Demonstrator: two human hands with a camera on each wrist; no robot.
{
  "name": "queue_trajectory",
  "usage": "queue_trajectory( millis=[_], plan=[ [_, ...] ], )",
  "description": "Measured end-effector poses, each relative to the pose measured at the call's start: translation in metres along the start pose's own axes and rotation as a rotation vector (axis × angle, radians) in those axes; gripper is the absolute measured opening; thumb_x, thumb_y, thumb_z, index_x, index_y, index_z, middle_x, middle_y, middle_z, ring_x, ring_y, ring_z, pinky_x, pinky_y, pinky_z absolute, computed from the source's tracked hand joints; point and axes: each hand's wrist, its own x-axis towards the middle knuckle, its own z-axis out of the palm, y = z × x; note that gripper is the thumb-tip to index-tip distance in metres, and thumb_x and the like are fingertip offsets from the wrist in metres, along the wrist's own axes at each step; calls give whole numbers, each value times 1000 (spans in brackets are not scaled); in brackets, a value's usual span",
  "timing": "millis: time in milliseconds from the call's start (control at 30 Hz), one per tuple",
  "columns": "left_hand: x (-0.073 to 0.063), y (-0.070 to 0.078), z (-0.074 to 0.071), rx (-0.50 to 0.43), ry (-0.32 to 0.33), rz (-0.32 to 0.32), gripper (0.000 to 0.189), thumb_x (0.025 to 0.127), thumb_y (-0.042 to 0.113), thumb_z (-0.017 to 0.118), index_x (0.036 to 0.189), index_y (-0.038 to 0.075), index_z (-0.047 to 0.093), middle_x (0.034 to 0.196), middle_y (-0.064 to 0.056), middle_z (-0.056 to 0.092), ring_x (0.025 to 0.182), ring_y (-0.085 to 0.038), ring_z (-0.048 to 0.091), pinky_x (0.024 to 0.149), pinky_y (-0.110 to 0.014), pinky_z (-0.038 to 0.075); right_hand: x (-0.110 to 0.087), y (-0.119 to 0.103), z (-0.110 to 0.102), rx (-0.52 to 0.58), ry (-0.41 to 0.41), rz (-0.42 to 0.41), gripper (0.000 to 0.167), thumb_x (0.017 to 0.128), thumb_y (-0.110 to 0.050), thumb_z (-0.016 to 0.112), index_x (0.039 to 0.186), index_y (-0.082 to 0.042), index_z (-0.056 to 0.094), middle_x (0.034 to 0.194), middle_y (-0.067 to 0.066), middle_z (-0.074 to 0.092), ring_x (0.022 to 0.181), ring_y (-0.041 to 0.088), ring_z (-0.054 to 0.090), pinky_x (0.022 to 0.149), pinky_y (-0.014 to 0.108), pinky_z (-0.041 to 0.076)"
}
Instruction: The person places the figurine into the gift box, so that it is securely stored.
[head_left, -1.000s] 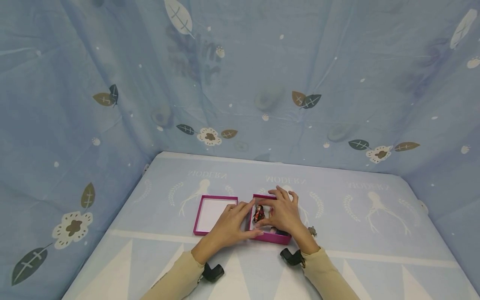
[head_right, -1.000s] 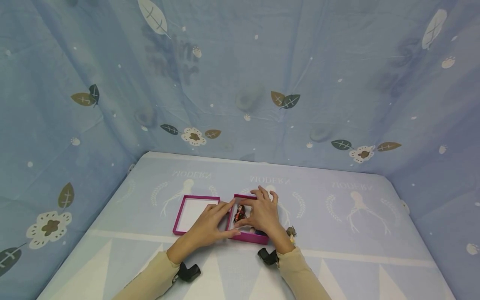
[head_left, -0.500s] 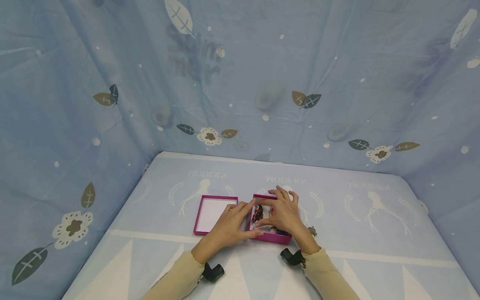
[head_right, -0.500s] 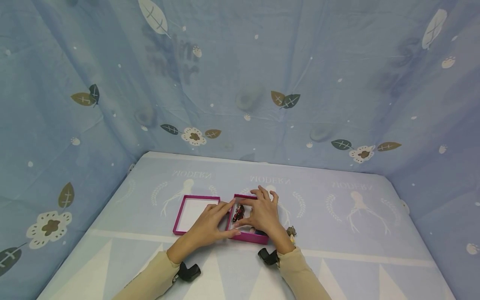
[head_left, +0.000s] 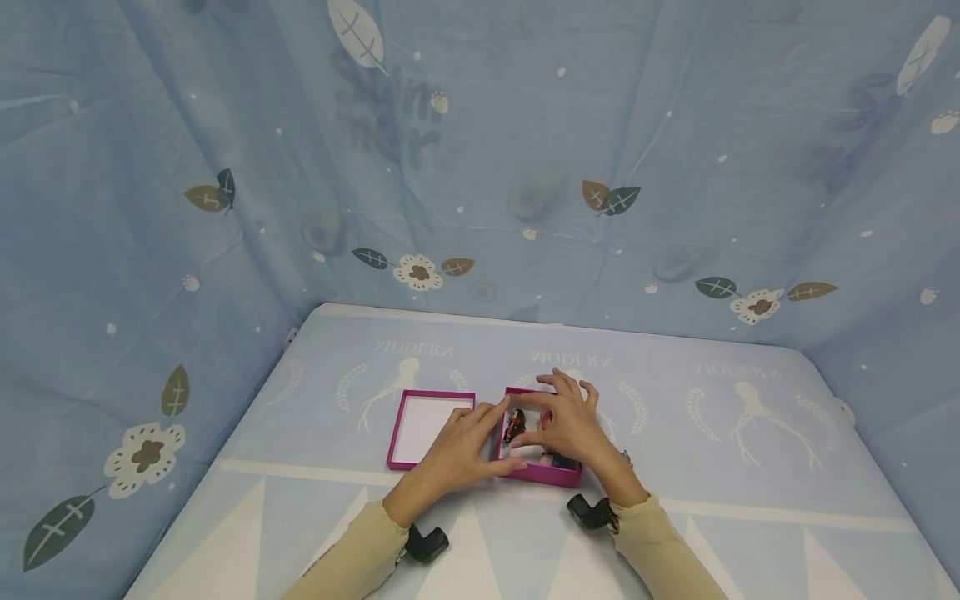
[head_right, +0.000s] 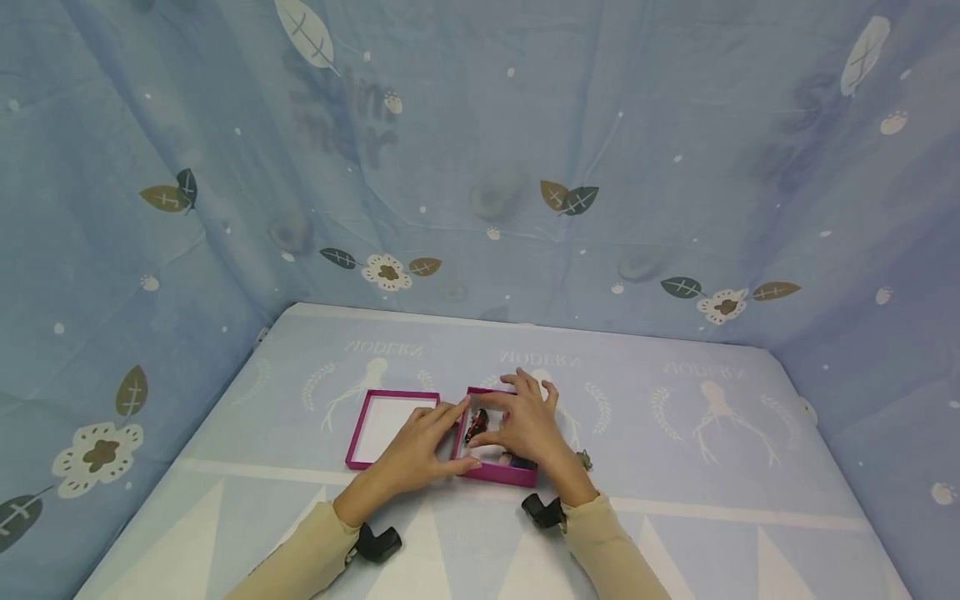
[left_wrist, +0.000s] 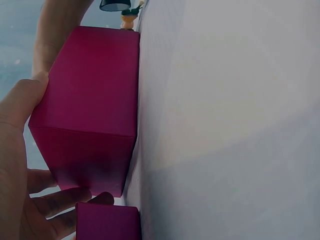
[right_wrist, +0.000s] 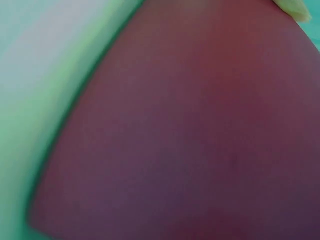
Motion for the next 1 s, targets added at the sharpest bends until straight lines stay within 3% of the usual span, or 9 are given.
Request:
queue_trajectory(
  millis=[233, 500, 700, 1000],
  plan=[
    [-1, 0, 2, -6, -6, -12, 93, 82, 66, 64, 154, 14, 33, 131, -5, 59, 114, -17, 59, 98, -41, 39, -5, -1, -13, 69, 16, -45, 68, 62, -49, 88, 121, -22, 71, 143, 17, 49, 142, 45, 28, 105, 67, 10],
    [0, 0, 2, -9, -12, -20, 93, 82, 63, 66, 153, 13, 33, 133, -7, 58, 115, -19, 60, 99, -42, 39, -19, 8, -21, 102, 52, -80, 66, 63, -43, 89, 122, -22, 70, 141, 17, 51, 141, 46, 28, 102, 65, 13],
    [0, 1, 0, -7, -19, -24, 94, 81, 63, 67, 153, 13, 33, 133, -8, 58, 117, -20, 59, 99, -42, 40, -40, 24, -36, 103, 109, -77, 69, 61, -37, 92, 124, -22, 69, 140, 18, 50, 140, 46, 27, 101, 68, 11],
    [0, -1, 0, -12, -27, -24, 95, 81, 63, 67, 154, 13, 33, 133, -7, 58, 117, -19, 59, 99, -41, 39, -84, 65, -51, 134, 127, -18, 73, 61, -33, 92, 127, -19, 66, 139, 21, 48, 136, 53, 27, 95, 69, 11]
  ],
)
